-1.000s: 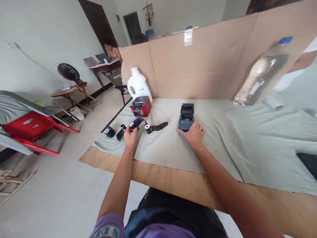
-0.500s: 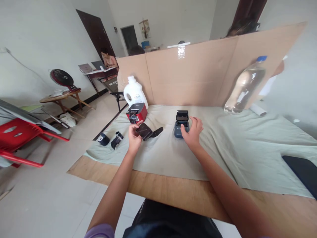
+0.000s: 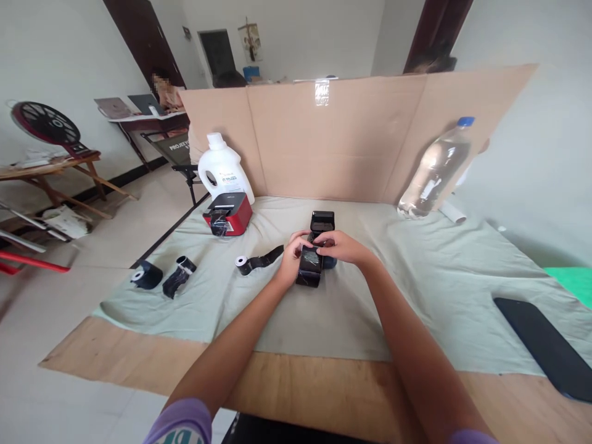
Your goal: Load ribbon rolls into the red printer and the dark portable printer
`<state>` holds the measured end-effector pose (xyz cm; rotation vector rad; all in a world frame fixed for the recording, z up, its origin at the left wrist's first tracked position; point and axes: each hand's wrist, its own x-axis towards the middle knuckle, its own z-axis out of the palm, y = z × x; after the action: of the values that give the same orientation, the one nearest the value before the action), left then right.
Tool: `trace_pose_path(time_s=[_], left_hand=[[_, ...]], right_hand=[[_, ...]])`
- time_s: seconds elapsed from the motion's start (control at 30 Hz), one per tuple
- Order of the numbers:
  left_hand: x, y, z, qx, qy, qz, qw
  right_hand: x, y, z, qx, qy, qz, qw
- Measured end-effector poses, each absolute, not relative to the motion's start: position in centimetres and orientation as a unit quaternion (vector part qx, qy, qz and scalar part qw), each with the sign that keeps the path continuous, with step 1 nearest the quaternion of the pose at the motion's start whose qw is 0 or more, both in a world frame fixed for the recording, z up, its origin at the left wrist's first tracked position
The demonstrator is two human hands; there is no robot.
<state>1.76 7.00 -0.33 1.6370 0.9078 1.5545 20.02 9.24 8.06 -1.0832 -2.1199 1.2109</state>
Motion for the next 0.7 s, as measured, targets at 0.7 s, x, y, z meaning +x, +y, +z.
trace_pose_path(time_s=[0.7], left_hand=[[2.9,5.1,-1.3,0.753,0.424,0.492,0.105]], right_hand=[[19.8,14.4,1.5,-0.496,-0.78,0.165,0.344]])
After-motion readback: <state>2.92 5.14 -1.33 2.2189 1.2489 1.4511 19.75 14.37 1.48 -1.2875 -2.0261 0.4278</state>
